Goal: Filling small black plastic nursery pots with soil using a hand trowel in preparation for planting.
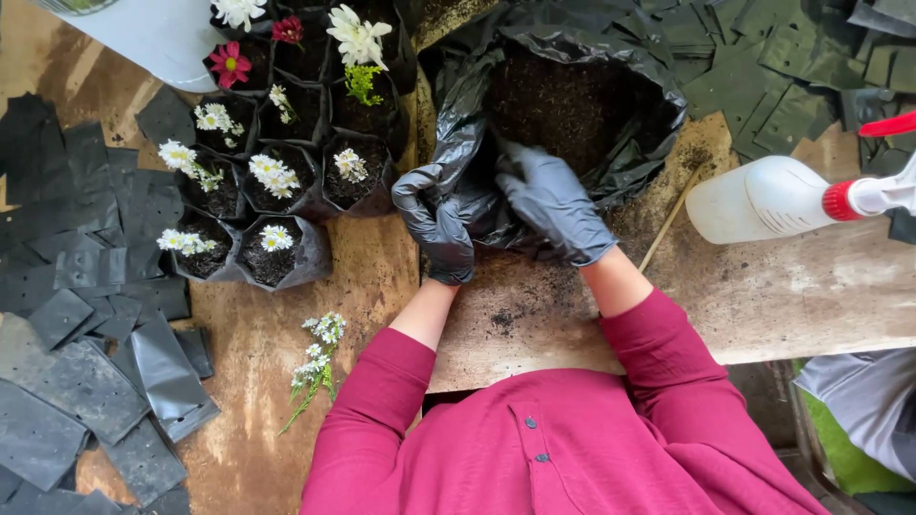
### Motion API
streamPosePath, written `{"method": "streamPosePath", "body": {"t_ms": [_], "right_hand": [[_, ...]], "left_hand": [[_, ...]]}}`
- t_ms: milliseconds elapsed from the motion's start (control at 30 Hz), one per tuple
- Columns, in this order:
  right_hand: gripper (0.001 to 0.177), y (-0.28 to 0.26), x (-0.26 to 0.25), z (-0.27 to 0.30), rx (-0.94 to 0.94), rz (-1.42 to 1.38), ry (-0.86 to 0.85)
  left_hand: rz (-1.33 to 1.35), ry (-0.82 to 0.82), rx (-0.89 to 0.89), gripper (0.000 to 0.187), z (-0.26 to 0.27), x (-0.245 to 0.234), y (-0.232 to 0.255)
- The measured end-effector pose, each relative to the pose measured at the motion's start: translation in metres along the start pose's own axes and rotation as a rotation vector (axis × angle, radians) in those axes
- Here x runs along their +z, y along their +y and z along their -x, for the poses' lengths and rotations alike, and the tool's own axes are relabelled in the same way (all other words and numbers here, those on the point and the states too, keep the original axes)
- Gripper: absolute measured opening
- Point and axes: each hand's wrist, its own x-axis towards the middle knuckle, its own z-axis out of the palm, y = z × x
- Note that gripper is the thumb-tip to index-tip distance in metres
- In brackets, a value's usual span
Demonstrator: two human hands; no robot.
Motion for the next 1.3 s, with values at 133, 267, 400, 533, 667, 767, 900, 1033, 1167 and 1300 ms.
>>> {"method": "streamPosePath", "body": {"t_ms": [133, 267, 400, 533, 667, 767, 900, 1033, 1167, 1300], "right_hand": [[0.045, 0.003, -0.027, 0.017, 0.180, -0.163, 0.067], [0.031, -0.019, -0.056, 0.045, 0.374, -0.707, 0.134], [0.042, -0.012, -0.084, 0.043, 0.373, -0.698, 0.188], [0.060, 0.002, -0.103, 0.016, 0.398, -0.627, 0.196], [0.051, 0.023, -0.108, -0.011, 0.420, -0.271, 0.208], [0.082, -0.007, -0.112, 0.001, 0.432, -0.138, 0.102], [0.101, -0.020, -0.117, 0.047, 0.413, -0.144, 0.059], [0.066, -0.008, -0.114, 0.076, 0.456, -0.273, 0.155], [0.048, -0.006, -0.112, 0.084, 0.525, -0.417, 0.232], [0.037, 0.022, -0.098, 0.087, 0.415, -0.557, 0.300]], "left_hand": [[-0.003, 0.043, -0.009, 0.062, 0.001, 0.003, -0.005], [-0.097, 0.074, 0.025, 0.068, 0.003, 0.008, -0.013], [-0.024, 0.007, 0.012, 0.058, 0.001, 0.009, 0.008], [0.098, -0.149, 0.027, 0.041, -0.019, 0.001, 0.058], [0.171, -0.247, 0.077, 0.032, -0.027, -0.003, 0.073], [0.086, -0.231, 0.087, 0.039, -0.030, -0.004, 0.079], [-0.151, -0.202, 0.192, 0.055, -0.037, -0.001, 0.084], [-0.529, -0.488, 0.158, 0.115, -0.066, 0.030, 0.104], [-0.774, -0.830, 0.003, 0.093, -0.104, 0.096, 0.042], [-0.554, -0.585, 0.005, 0.057, -0.146, 0.151, -0.075]]}}
